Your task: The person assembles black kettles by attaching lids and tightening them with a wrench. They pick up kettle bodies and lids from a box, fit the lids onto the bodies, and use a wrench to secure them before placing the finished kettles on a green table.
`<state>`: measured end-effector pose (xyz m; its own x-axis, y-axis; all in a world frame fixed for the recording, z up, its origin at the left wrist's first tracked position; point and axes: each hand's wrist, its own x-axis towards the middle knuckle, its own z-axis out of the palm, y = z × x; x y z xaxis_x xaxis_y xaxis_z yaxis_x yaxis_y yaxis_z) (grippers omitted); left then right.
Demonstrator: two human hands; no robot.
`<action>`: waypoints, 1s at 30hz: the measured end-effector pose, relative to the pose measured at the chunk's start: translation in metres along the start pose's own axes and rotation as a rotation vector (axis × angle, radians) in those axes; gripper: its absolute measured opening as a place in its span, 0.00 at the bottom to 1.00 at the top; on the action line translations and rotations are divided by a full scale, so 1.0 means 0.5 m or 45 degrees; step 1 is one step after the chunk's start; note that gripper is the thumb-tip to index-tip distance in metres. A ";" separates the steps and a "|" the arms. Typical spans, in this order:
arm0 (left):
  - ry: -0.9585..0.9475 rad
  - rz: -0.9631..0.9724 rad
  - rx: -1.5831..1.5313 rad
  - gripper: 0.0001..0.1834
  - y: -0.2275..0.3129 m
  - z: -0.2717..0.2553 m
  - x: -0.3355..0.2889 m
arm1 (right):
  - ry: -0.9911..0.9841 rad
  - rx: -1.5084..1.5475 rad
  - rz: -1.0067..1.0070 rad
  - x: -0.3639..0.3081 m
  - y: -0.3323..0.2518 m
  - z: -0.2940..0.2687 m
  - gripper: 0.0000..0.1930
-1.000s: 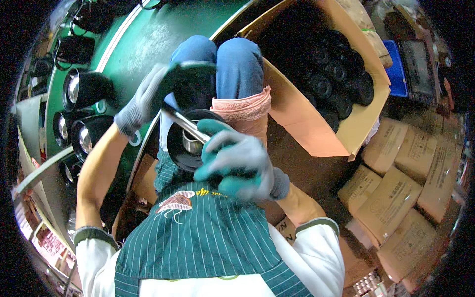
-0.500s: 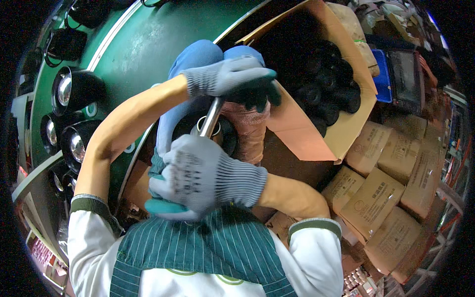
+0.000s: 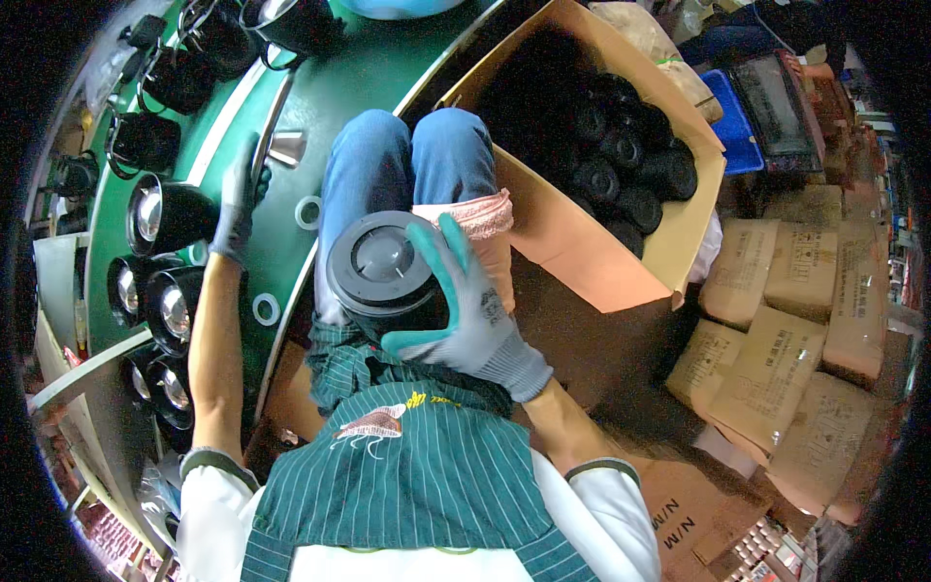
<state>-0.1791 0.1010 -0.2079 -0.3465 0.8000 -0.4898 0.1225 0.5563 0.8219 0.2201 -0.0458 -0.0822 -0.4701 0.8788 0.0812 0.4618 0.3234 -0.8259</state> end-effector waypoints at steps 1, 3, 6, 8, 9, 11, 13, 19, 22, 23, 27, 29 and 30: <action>0.190 0.239 0.258 0.36 -0.048 0.007 -0.012 | 0.039 0.002 0.123 0.004 -0.002 0.018 0.55; 0.461 0.473 0.584 0.34 -0.107 0.001 -0.018 | -0.005 0.158 0.153 0.021 0.008 0.017 0.50; 0.402 0.411 0.717 0.34 -0.095 0.009 -0.044 | 0.006 0.427 0.326 0.016 -0.019 0.001 0.43; 0.346 0.524 0.912 0.38 -0.090 0.002 -0.056 | 0.106 0.440 0.242 0.011 -0.026 -0.017 0.40; 0.284 0.520 0.999 0.41 -0.049 0.009 -0.099 | 0.220 0.598 0.187 0.009 -0.020 -0.020 0.42; 0.480 0.861 1.119 0.39 -0.051 -0.005 -0.163 | 0.325 0.610 0.027 0.027 -0.022 -0.057 0.44; 0.398 1.101 0.809 0.38 0.011 -0.005 -0.258 | 0.530 0.657 -0.140 0.065 -0.029 -0.084 0.45; 0.232 1.544 0.526 0.30 0.051 0.021 -0.446 | 0.371 1.670 0.414 0.149 0.004 -0.042 0.41; 0.482 1.640 0.177 0.28 0.083 0.024 -0.423 | 0.331 0.913 0.202 0.197 0.034 0.035 0.38; 0.503 1.467 0.110 0.29 0.091 -0.012 -0.433 | 0.279 0.833 0.102 0.236 0.007 0.039 0.37; 0.981 1.379 0.312 0.30 0.164 -0.172 -0.426 | -0.397 2.037 0.428 0.342 -0.096 0.064 0.38; 1.345 1.389 0.728 0.31 0.206 -0.306 -0.368 | -0.618 1.820 0.403 0.363 -0.116 0.062 0.40; 1.459 1.310 0.828 0.33 0.210 -0.380 -0.328 | -0.602 1.814 0.430 0.364 -0.095 0.069 0.39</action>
<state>-0.2862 -0.0144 0.0138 -0.3010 0.4624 0.8340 0.9533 0.1679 0.2510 0.0866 0.0868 -0.0476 -0.8100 0.5628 -0.1650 -0.3573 -0.6967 -0.6221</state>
